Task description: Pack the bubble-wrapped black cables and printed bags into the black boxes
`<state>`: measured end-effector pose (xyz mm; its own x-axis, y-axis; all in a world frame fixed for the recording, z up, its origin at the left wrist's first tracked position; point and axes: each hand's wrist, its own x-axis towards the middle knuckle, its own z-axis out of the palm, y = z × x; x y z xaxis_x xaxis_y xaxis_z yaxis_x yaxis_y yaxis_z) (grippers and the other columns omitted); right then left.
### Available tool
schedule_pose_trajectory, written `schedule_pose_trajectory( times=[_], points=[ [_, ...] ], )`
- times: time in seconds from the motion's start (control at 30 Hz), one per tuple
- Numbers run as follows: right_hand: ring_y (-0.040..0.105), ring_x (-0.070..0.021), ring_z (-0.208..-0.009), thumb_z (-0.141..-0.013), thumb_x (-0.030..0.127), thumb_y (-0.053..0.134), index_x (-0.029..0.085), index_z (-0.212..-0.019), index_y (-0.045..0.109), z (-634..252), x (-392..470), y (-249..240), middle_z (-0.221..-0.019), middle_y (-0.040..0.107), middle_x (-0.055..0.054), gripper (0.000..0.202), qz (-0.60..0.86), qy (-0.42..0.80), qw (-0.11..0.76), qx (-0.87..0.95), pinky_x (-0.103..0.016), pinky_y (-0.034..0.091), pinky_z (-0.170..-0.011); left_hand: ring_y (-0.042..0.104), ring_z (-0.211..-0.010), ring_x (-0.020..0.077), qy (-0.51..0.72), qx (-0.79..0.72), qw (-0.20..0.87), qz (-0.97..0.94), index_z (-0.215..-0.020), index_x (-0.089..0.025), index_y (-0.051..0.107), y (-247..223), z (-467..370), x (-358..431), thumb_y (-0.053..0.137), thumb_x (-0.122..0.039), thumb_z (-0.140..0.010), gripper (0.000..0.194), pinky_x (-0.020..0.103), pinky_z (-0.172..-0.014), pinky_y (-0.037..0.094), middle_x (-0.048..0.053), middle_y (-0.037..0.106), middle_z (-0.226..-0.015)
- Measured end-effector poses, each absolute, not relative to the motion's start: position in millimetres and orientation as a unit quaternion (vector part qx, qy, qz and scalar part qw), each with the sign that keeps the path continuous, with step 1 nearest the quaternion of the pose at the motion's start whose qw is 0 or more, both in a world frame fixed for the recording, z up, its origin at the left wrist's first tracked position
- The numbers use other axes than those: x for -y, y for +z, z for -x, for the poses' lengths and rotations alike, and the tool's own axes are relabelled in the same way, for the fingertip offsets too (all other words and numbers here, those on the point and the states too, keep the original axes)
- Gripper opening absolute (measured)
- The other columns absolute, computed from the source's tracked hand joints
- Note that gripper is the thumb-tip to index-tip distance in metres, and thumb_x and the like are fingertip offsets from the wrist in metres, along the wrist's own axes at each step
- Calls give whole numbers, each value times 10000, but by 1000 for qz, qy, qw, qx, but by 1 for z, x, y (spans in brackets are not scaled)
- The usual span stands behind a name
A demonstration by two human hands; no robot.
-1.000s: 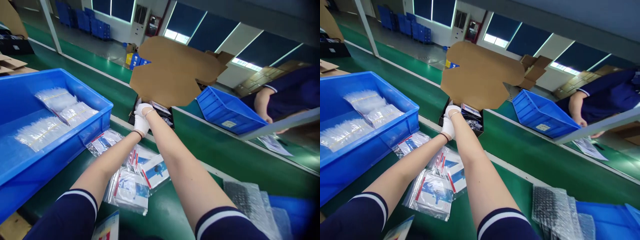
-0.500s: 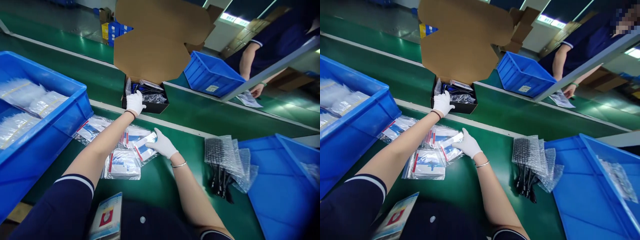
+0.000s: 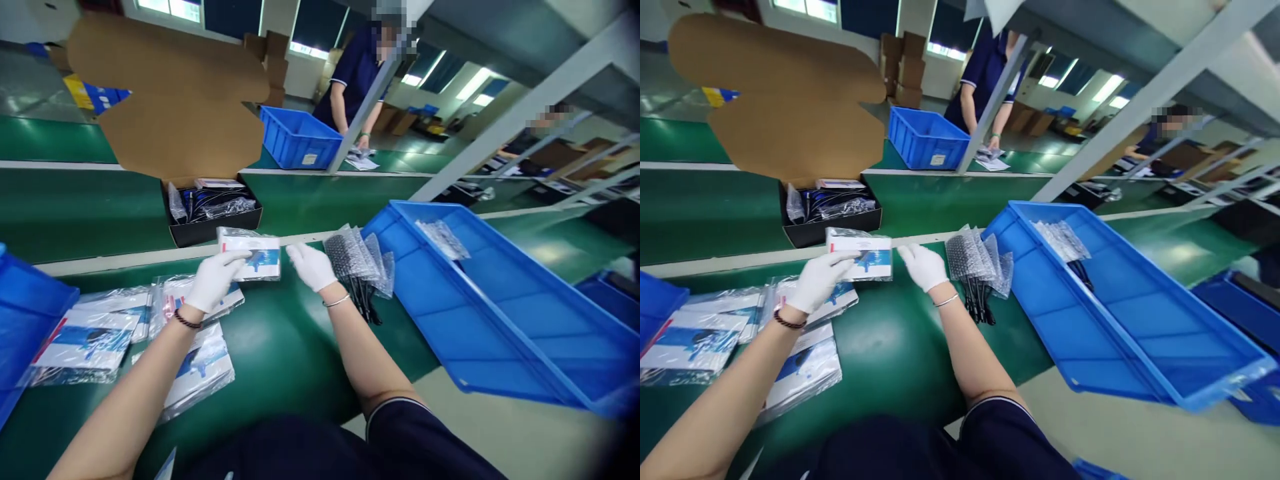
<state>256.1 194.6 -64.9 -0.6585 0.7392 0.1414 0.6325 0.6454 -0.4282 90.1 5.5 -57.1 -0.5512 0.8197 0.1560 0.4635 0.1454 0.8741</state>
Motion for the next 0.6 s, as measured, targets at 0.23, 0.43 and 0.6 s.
schedule_pose_trajectory(
  times=[0.23, 0.43, 0.6],
  points=[
    [77, -462, -1366, -702, 298, 810, 97, -1129, 587, -339, -240, -75, -1446, 221, -305, 522, 546, -54, 204, 811, -576, 89, -1097, 598, -1089, 214, 518, -755, 145, -375, -1034, -278, 721, -41, -68, 13, 495, -439, -816, 353, 291, -1012, 451, -39, 664, -1138],
    [599, -375, -969, -711, 244, 728, 157, -1419, 442, -319, -231, -78, -997, 633, -162, 769, 515, 205, 178, 813, -516, 411, -951, 603, -1082, 229, 478, -771, 188, -377, -1056, -262, 726, -66, -87, -1, 501, -412, -824, 356, 295, -980, 453, -7, 671, -1129],
    [464, -256, -1242, -835, 419, 620, 181, -1220, 627, -259, -182, -41, -1285, 543, -69, 453, 235, 531, 239, 778, -362, 351, -1093, 637, -971, 256, 529, -675, 364, -363, -912, -182, 746, -68, -96, 2, 531, -522, -847, 407, 319, -952, 457, 62, 710, -940]
  ],
)
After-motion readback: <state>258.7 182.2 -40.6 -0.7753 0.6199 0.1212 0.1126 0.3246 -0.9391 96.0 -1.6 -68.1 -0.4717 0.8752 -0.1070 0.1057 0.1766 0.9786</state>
